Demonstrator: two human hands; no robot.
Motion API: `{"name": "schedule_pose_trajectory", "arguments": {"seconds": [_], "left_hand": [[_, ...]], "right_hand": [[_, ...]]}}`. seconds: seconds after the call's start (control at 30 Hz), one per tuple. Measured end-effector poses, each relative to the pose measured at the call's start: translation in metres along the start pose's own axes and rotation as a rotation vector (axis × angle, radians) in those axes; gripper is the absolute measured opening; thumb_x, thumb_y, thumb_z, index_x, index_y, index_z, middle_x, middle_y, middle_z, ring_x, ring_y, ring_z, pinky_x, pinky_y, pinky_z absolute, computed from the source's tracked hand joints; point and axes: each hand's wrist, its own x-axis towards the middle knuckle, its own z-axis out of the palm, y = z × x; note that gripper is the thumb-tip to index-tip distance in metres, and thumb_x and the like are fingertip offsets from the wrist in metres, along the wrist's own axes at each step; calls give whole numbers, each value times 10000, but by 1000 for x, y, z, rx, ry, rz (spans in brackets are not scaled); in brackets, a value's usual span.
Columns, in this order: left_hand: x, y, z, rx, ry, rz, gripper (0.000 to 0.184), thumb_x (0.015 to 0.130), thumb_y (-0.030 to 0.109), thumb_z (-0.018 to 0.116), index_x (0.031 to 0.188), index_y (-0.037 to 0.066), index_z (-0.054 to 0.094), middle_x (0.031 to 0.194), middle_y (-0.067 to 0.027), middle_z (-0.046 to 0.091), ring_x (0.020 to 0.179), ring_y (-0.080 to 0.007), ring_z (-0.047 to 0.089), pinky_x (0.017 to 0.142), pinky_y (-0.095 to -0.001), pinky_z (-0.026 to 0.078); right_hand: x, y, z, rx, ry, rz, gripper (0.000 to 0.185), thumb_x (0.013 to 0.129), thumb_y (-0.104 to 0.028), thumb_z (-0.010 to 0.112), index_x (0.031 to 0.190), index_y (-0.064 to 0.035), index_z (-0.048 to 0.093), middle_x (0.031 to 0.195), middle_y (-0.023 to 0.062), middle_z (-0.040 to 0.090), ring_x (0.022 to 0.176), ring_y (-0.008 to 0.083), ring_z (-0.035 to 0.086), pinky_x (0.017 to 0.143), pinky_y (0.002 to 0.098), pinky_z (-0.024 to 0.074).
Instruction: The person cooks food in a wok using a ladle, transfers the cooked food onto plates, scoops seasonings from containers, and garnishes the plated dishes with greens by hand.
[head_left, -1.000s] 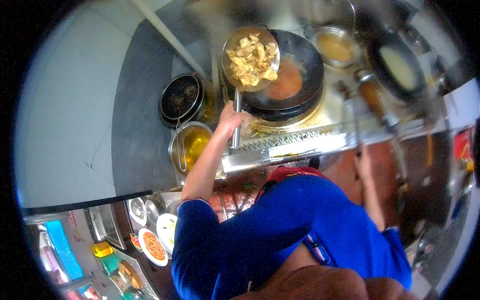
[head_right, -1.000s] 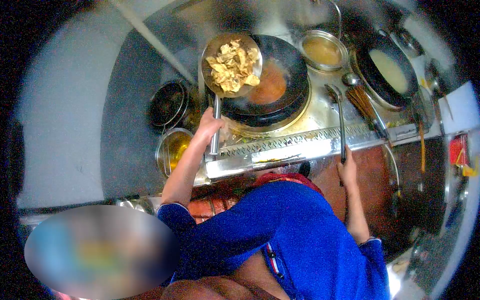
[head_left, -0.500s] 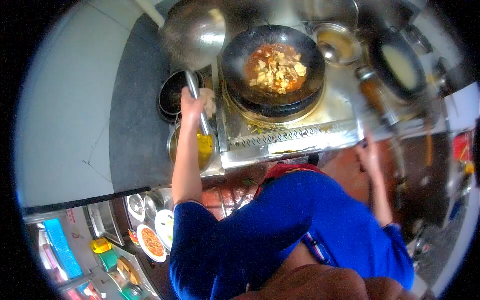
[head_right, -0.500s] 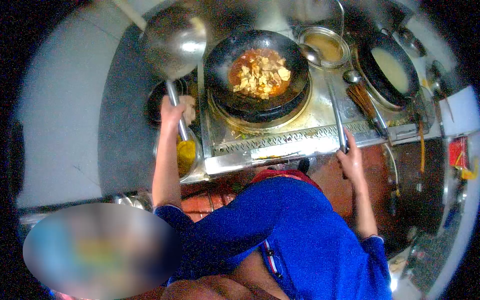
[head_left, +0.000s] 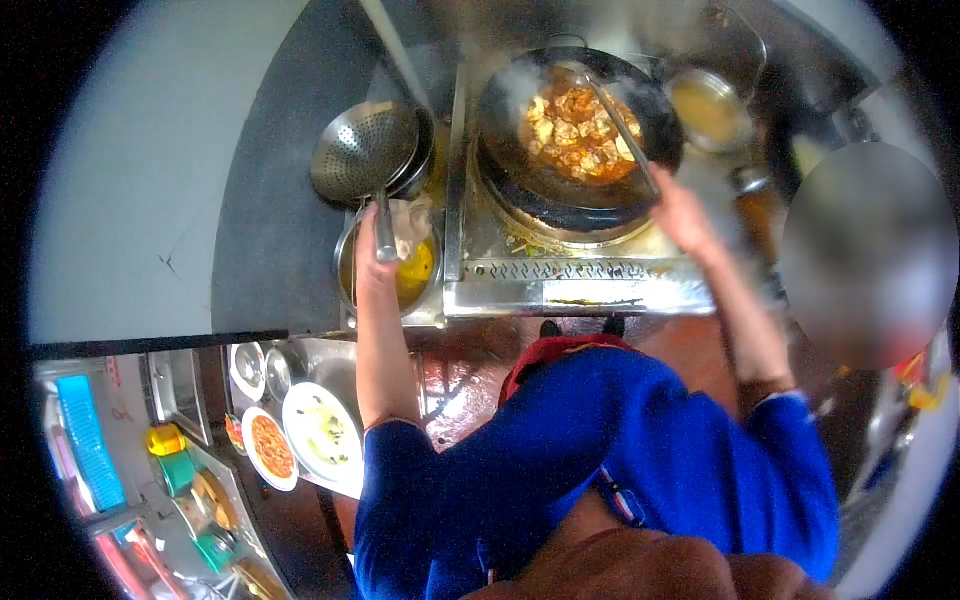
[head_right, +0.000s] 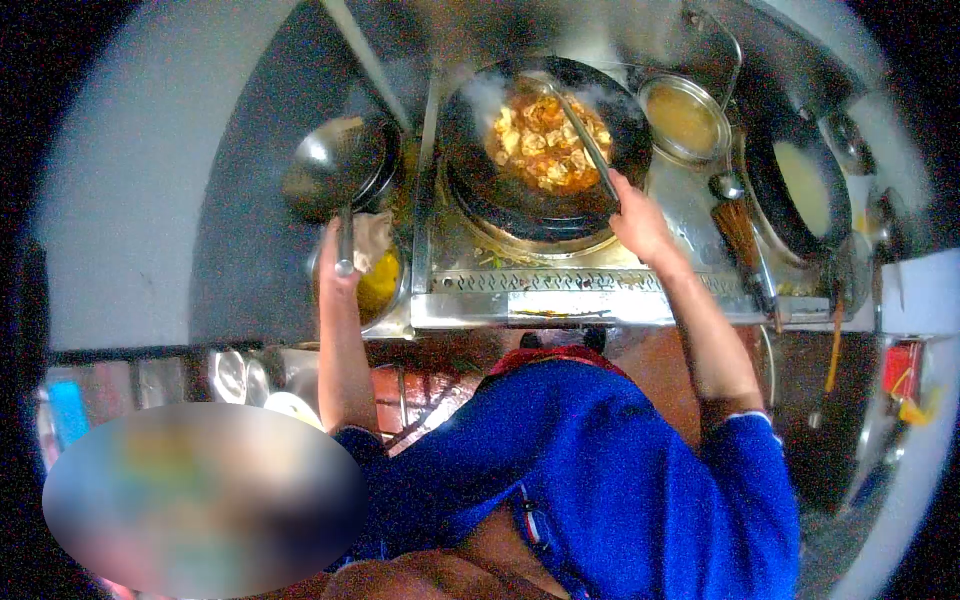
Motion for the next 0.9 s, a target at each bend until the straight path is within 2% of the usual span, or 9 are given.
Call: {"name": "schedule_pose_trajectory", "arguments": {"seconds": [0.1, 0.13, 0.2, 0.23, 0.33, 0.4, 0.57, 0.67, 0.9], "left_hand": [[-51, -20, -26, -11, -184, 52, 554, 988, 479, 440, 1250, 0, 539, 1239, -207, 598, 1043, -309, 633, 838, -520, 540], [-93, -42, 14, -19, 24, 108, 564, 980, 481, 459, 1270, 2, 529, 1255, -186, 591, 1018, -283, 647, 757, -446, 580], [-132, -75, -12, 18, -212, 190, 530, 967, 407, 526, 1283, -19, 515, 1209, -189, 606, 904, -216, 662, 531, -264, 556], [-160, -90, -11, 190, 72, 258, 528, 960, 393, 548, 1262, -39, 518, 1170, -200, 618, 881, -205, 656, 551, -265, 568], [-213, -158, -36, -37, 272, 207, 490, 961, 369, 524, 1226, -43, 521, 1146, -196, 632, 873, -222, 668, 561, -273, 579], [-233, -204, -75, -95, 279, 176, 493, 985, 427, 451, 1319, 68, 498, 1242, -153, 592, 1071, -300, 608, 822, -452, 559], [-252, -269, -52, 2, 343, 159, 398, 944, 284, 525, 1193, -21, 586, 1098, -169, 664, 900, -263, 671, 687, -378, 583], [-273, -297, -24, 83, 547, 156, 349, 930, 210, 536, 1183, -23, 596, 1098, -161, 667, 914, -262, 672, 705, -383, 587], [-342, -391, 16, 100, 582, 257, 394, 929, 288, 519, 1182, 6, 629, 1075, -159, 677, 785, -206, 665, 679, -336, 580]], "right_hand": [[-22, 8, 5, -216, -116, -16, 732, 771, -3, 548, 1459, -134, 334, 1199, 274, 584, 985, 458, 607, 868, 501, 491], [-33, 16, 4, -275, -183, -11, 743, 770, -3, 554, 1464, -140, 324, 1214, 275, 577, 992, 470, 602, 871, 510, 489], [-52, 29, -8, -264, -199, -2, 754, 760, 8, 561, 1463, -138, 331, 1208, 273, 576, 966, 475, 606, 863, 499, 496], [-60, 33, -14, -258, -207, 2, 759, 756, 14, 565, 1462, -136, 334, 1206, 273, 575, 952, 477, 607, 859, 493, 500], [-82, 28, -38, 69, -227, -47, 774, 759, 21, 575, 1472, -109, 304, 1119, 231, 607, 891, 416, 628, 827, 436, 518], [-87, 35, -36, 253, -229, -151, 768, 770, 19, 582, 1474, -96, 296, 1018, 184, 620, 805, 342, 635, 747, 398, 531], [-47, 39, -47, 1100, -468, 564, 655, 823, 26, 566, 1426, -112, 351, 785, 39, 534, 538, 90, 484, 395, 247, 370], [-25, 54, -38, 1444, -398, 584, 640, 848, 35, 536, 1432, -109, 319, 770, 26, 508, 527, 87, 456, 399, 224, 367], [-27, 36, -33, 697, -327, 135, 660, 845, -15, 548, 1452, -141, 322, 836, 29, 537, 539, 64, 437, 411, 209, 350]]}}
